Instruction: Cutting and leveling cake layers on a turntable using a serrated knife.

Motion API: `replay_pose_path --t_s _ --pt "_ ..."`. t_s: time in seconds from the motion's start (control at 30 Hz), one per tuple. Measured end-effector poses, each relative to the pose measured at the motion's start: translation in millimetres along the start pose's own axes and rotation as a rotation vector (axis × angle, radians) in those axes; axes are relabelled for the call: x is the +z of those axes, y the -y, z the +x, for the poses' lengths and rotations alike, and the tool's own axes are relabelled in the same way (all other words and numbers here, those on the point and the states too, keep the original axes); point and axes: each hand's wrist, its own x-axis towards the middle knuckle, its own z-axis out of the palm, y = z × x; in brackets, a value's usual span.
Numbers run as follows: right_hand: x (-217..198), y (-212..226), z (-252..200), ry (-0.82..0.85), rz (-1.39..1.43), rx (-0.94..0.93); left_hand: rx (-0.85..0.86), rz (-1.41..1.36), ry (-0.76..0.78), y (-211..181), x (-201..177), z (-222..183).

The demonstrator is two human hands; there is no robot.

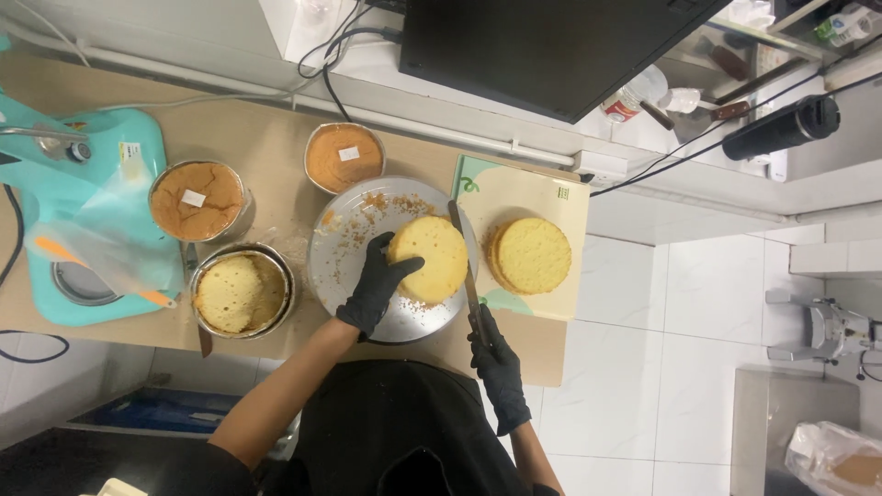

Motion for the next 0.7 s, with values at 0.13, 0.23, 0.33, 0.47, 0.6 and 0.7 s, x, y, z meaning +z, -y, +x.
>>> replay_pose_path --t_s 0.13,0.23,0.33,0.47,0.6,0.7 --pt "-21 -18 8 -0.064 0.147 -0.008 -0.035 -0.213 0.211 -48 24 14" --pt "-45 -29 8 -0.123 0.384 -0.138 -0.369 -0.316 0.264 -95 67 32" --pt "-66 -40 5 -0.228 0.53 -0.221 -0.46 -0.378 0.358 -83 110 87" --pt "-81 -35 -8 -0.401 0.561 -0.161 -0.496 -0.387 0.19 -55 177 159" --pt "-88 -51 -16 -0.497 0.56 -0.132 -0.286 -0.16 -0.06 46 216 245" --pt "-91 -61 -16 -0.503 0.639 -0.129 -0.271 -0.196 -0.051 72 217 260"
